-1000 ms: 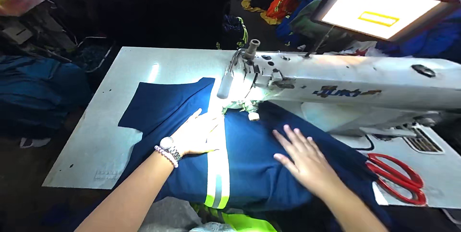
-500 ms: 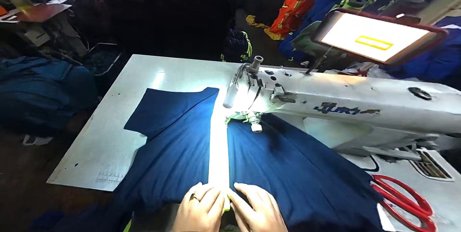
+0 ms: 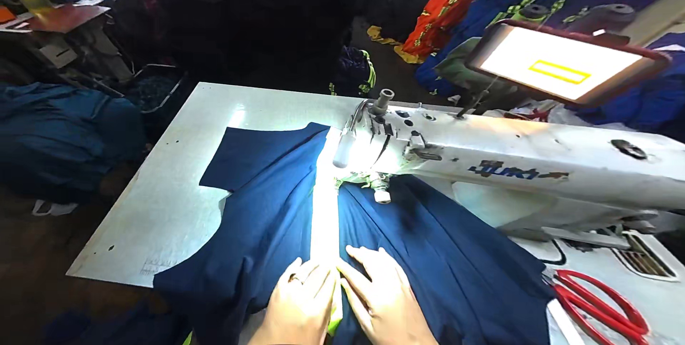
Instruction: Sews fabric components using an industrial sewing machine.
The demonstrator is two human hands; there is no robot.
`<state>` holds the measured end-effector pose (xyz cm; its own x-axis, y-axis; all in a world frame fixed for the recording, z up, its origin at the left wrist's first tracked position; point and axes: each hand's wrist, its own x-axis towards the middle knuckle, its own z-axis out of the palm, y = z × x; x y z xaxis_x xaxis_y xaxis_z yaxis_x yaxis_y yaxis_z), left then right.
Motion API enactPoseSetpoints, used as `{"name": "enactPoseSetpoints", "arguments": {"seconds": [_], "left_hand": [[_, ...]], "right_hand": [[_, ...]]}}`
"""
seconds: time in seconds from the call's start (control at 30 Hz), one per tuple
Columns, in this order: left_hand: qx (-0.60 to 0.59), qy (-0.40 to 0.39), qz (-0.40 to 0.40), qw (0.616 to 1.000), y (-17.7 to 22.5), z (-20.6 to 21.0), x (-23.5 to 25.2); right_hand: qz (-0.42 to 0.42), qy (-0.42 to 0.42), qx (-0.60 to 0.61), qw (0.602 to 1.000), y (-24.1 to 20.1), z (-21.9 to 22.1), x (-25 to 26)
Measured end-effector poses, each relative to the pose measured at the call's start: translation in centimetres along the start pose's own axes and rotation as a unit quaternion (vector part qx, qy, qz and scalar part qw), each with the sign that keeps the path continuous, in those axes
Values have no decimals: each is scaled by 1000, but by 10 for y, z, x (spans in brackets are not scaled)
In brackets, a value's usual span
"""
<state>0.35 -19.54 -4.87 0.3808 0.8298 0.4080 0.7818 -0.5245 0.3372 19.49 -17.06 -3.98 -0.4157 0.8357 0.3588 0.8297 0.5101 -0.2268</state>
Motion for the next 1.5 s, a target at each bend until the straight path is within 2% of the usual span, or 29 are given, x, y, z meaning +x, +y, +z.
{"name": "enactPoseSetpoints", "arguments": {"seconds": [0.1,0.23,0.33,0.4,0.47,0.5,0.57,0.63,0.7,0.77,0.83,0.9,1.03,1.2,1.27,1.37,1.5], "left_hand": [[-30,-9,-1,1000,-12,5,9],[-71,-157,-44,984,-29,-4,46],[-73,-198,-38,977,-39,-10,53],[-67,-168,-9,983,-39,-10,45],[-59,-76,49,994,-38,-4,29],[-52,-31,76,995,-36,0,19],[-33,4,110,993,-31,1,6],[-8,3,122,992,-25,-3,-1],[-8,9,122,992,-21,-2,-9],[-21,19,117,993,-17,0,-16],[-34,27,110,993,-14,0,-21],[-39,24,106,993,-15,0,-25],[-41,-2,106,993,-18,-1,-24],[-20,-15,87,996,-30,-1,-2],[-31,-39,69,996,-38,1,15],[-81,-151,27,985,-50,-5,47],[-107,-239,-11,965,-65,-13,90]], "right_hand": [[6,18,5,1000,10,9,9],[49,-9,24,998,25,10,35],[84,-58,17,995,17,-3,20],[72,-84,12,994,27,-15,-2],[76,-85,-11,993,60,-27,-19],[88,-76,-38,993,80,-32,-27],[116,-39,-89,988,106,-44,-32],[126,-3,-97,987,92,-55,-23],[74,32,-58,995,51,-52,-12],[12,13,34,999,9,-37,-11],[-21,6,56,998,-13,-16,-20],[-21,21,38,999,-18,-3,-29],[2,3,57,998,-19,-8,-35],[1,38,50,998,-5,2,-13],[2,53,36,998,5,9,3],[32,35,41,998,17,13,28],[50,9,16,999,30,16,59]]}}
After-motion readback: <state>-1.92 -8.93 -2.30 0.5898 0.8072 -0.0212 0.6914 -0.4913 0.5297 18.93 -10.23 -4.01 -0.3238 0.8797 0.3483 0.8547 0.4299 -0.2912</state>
